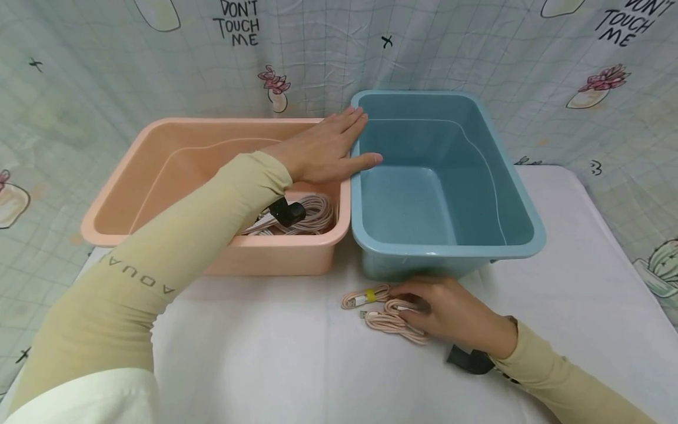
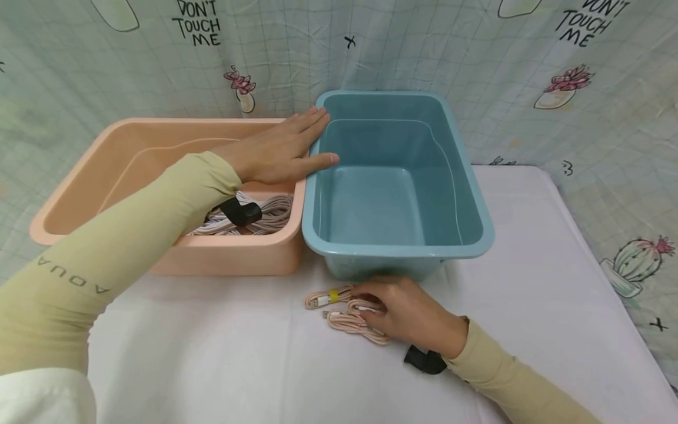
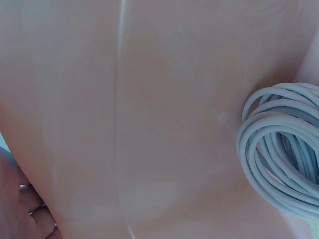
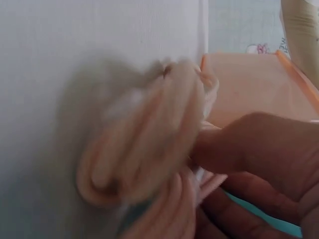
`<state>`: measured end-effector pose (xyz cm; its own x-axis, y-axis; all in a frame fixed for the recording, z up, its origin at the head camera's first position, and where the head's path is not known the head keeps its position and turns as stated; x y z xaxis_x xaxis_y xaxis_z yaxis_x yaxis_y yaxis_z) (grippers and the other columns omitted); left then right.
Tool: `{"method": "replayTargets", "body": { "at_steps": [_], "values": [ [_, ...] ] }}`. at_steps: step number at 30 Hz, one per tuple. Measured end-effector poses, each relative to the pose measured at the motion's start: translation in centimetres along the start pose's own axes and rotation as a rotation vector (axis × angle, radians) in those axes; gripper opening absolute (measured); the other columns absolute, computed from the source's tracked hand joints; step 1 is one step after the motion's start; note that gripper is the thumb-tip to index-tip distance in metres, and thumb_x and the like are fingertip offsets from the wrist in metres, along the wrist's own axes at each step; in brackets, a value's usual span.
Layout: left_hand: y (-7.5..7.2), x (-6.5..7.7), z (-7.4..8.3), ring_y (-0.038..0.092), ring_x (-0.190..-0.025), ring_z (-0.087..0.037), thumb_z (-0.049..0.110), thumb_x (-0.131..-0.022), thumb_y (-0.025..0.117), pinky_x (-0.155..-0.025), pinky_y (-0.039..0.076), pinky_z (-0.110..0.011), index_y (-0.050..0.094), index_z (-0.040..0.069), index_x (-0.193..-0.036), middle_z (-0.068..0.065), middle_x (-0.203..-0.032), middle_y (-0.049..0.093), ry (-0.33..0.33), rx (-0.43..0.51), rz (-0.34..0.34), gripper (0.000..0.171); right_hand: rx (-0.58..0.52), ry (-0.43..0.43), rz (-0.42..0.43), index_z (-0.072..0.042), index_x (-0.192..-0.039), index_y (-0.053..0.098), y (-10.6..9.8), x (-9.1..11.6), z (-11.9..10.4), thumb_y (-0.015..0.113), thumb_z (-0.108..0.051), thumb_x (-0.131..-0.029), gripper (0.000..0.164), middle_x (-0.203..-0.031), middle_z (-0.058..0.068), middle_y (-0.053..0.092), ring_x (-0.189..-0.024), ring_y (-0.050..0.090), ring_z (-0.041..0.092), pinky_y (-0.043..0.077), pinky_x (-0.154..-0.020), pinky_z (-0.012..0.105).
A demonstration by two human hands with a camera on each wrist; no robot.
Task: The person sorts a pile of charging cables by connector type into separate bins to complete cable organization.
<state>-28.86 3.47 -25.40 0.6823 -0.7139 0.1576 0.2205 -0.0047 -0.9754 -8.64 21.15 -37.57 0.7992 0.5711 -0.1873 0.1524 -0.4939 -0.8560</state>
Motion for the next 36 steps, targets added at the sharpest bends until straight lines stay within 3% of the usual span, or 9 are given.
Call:
{"method": "replayTargets", "body": {
  "at_steps": [8, 19, 36],
  "values": [
    [-0.06, 0.01, 0.0, -0.007, -0.165, -0.028, 0.066, -0.105, 0.028, -0.136, 0.001, -0.044, 0.0, 0.002, -0.165, -0.015, -0.176, -0.004, 0.001, -0.004, -0.002, 0.092, -0.032, 0.04, -0.095, -0.013, -0.111, 0.078, -0.16, -0.04, 0.27, 0.082, -0.006, -0.081, 0.031, -0.092, -0.009, 0.073, -0.079, 0.057, -0.001, 0.053, -0.068, 0.02],
    [0.0, -0.11, -0.14, -0.006, -0.165, -0.028, 0.065, -0.106, 0.029, -0.136, 0.001, -0.044, 0.001, 0.002, -0.165, -0.015, -0.176, -0.004, 0.003, -0.01, -0.003, 0.092, -0.05, 0.027, -0.211, -0.012, -0.117, 0.076, -0.6, 0.18, 0.92, 0.075, -0.001, -0.081, 0.038, -0.098, -0.01, 0.072, -0.085, 0.06, -0.002, 0.056, -0.074, 0.021],
    [-0.01, -0.1, -0.03, -0.004, -0.165, -0.03, 0.064, -0.106, 0.03, -0.136, 0.001, -0.044, 0.001, 0.0, -0.165, -0.016, -0.175, -0.005, 0.005, -0.015, -0.006, 0.091, -0.067, -0.045, -0.181, -0.013, -0.116, 0.077, -0.47, 0.1, 0.87, 0.072, 0.005, -0.079, 0.041, -0.099, -0.007, 0.075, -0.081, 0.059, -0.002, 0.053, -0.069, 0.018]
  ]
}}
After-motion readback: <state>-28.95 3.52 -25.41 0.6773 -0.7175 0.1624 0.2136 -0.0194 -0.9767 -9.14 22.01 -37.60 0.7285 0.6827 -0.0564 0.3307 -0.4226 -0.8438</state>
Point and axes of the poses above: each hand's wrist, its own x-axis away from the middle knuckle, its own y-axis out of the palm, z = x × y, the point moved 5 cm from there along -x, towards the middle knuckle
